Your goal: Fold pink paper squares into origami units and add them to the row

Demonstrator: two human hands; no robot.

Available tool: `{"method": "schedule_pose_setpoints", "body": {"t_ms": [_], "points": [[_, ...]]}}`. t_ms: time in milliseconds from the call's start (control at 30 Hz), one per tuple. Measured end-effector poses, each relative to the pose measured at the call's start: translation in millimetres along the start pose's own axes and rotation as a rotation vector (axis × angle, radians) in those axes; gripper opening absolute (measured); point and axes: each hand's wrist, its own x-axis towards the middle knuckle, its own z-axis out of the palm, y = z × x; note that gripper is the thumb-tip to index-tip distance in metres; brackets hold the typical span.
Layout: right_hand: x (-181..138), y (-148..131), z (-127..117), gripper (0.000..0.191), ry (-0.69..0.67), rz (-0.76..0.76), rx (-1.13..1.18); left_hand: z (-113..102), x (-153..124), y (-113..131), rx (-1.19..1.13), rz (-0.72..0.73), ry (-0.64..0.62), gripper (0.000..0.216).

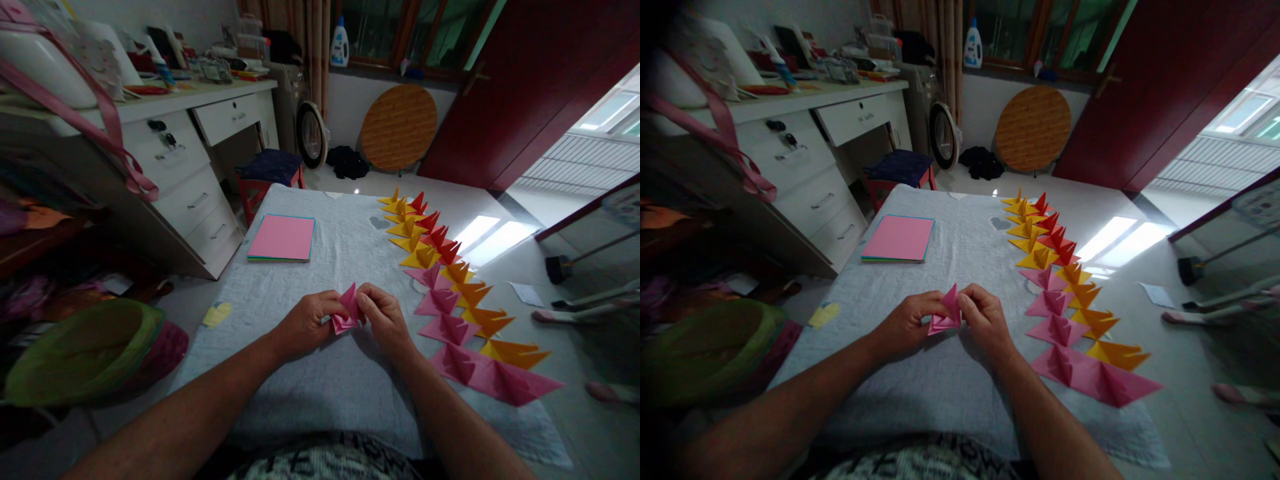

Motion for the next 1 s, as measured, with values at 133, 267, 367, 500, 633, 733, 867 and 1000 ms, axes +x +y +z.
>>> {"method": "schedule_pose_setpoints", "body": {"t_ms": [133, 267, 367, 500, 633, 733, 867, 1000], "points": [[0.9, 1.3, 0.3, 0.03, 0.026, -0.003, -0.03, -0.3, -0.6, -0.7, 0.035, 0.013, -0.022, 0.014], [0.8, 2.5, 2.1, 0.022, 0.059, -0.011, -0.044, -0.7, -1.3, -1.9, 0.066, 0.014, -0.077, 0.017], [0.4, 1.3, 2.8, 0.019, 0.059, -0.009, -0.037, -1.0, -1.7, -2.2, 0.092, 0.019, -0.086, 0.019], [-0.4, 0.6, 2.5, 0.015, 0.04, 0.005, 0.034, -2.0, -1.9, -0.5, 0.094, 0.045, -0.008, 0.017], [-2.2, 4.9, 1.2, 0.018, 0.06, 0.021, 0.102, -3.4, -2.1, -0.2, 0.143, 0.128, 0.148, 0.016], [-3.9, 7.9, 0.1, 0.017, 0.052, 0.034, 0.133, -4.5, -2.4, -2.2, 0.164, 0.204, 0.228, 0.014], [-4.5, 6.9, -0.4, 0.018, 0.015, 0.035, 0.135, -5.3, -2.5, -3.9, 0.199, 0.239, 0.28, 0.009], [-2.4, 5.8, 1.1, 0.018, -0.025, 0.047, 0.128, -4.5, -1.6, -3.0, 0.219, 0.263, 0.271, 0.006]]}}
